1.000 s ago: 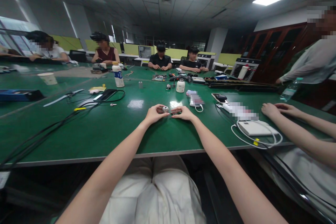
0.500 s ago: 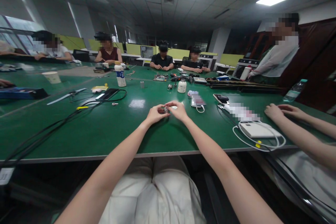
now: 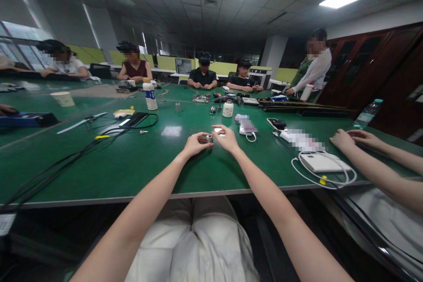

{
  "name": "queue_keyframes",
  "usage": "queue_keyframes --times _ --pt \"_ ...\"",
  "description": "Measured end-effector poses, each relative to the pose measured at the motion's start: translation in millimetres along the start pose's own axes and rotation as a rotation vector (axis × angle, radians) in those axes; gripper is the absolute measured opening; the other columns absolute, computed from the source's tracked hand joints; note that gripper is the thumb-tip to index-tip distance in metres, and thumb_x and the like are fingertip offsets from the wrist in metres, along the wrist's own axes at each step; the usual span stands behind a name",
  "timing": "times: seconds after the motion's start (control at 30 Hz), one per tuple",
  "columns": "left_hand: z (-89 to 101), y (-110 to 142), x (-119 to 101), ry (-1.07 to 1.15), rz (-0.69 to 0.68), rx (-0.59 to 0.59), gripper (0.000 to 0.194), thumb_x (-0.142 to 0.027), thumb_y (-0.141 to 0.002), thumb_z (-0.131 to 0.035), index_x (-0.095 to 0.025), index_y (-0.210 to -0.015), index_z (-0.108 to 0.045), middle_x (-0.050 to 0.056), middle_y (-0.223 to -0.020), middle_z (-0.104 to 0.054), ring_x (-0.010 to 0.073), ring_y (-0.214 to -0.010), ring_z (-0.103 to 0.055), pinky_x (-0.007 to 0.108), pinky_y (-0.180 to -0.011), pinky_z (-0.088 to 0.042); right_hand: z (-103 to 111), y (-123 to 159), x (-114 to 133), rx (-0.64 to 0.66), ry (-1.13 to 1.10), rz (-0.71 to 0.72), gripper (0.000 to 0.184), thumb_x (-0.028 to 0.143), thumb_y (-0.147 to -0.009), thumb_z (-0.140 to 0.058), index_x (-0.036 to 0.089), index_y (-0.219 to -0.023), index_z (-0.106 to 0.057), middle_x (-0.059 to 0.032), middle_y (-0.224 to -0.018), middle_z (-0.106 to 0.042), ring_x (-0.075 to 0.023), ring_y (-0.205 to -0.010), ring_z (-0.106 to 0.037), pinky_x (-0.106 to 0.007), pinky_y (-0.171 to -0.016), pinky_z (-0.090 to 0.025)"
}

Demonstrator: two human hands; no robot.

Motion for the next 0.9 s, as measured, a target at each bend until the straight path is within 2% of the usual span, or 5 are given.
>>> queue_keyframes --times 0.1,0.23,0.43,0.67,0.9 --pt "-0.1 0 -1 -0.009 0.004 -0.007 0.056 -0.037 -0.060 -0.086 -0.016 -0.110 -0.072 0.011 -0.090 -0.078 0.0269 -0.086 -0.075 0.040 -0.083 -0.060 6 -1 -2 -0.070 -0.006 -0.026 0.028 0.027 -0.086 -0.067 0.022 -0.113 -0.067 -0.0003 -0.079 -0.076 -0.0200 -0.086 -0.075 -0.037 -0.091 -0.055" --pt "-0.4 0 -1 0.014 0.000 -0.004 0.057 -0.038 -0.059 -0.087 -0.016 -0.109 -0.071 0.010 -0.090 -0.078 0.0272 -0.086 -0.075 0.040 -0.083 -0.060 -1 0 -3 -0.007 -0.045 -0.004 0.034 0.024 -0.079 -0.074 0.024 -0.113 -0.066 -0.0018 -0.091 -0.078 -0.0200 -0.093 -0.075 -0.035 -0.091 -0.055" --pt "-0.3 0 1 0.030 0.011 0.006 0.061 -0.039 -0.058 -0.087 -0.014 -0.111 -0.069 0.013 -0.092 -0.078 0.0291 -0.089 -0.075 0.043 -0.086 -0.059 -12 -3 -1 -0.020 -0.082 0.002 0.039 0.022 -0.078 -0.074 0.024 -0.116 -0.066 0.0005 -0.083 -0.078 -0.0196 -0.091 -0.075 -0.038 -0.096 -0.054" --pt "0.9 2 -5 0.026 0.021 -0.005 0.058 -0.037 -0.057 -0.088 -0.017 -0.109 -0.072 0.010 -0.093 -0.078 0.0267 -0.090 -0.075 0.040 -0.088 -0.059 14 -4 -9 -0.153 -0.149 -0.048 0.047 0.026 -0.079 -0.075 0.020 -0.123 -0.060 -0.0037 -0.086 -0.078 -0.0209 -0.091 -0.075 -0.037 -0.093 -0.055" --pt "2.3 2 -7 -0.007 0.017 -0.012 0.056 -0.037 -0.057 -0.088 -0.018 -0.108 -0.073 0.008 -0.091 -0.078 0.0257 -0.088 -0.074 0.038 -0.086 -0.060 23 6 -31 0.146 0.006 -0.211 0.065 0.011 -0.071 -0.079 0.018 -0.131 -0.056 0.0000 -0.074 -0.077 -0.0215 -0.084 -0.076 -0.040 -0.093 -0.055"
Point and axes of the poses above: each hand's wrist, its own y-axis away from the middle knuckle, its own z-axis out of the back of the hand, x = y × z, the point moved 2 cm from there along -y, towards the middle knuckle
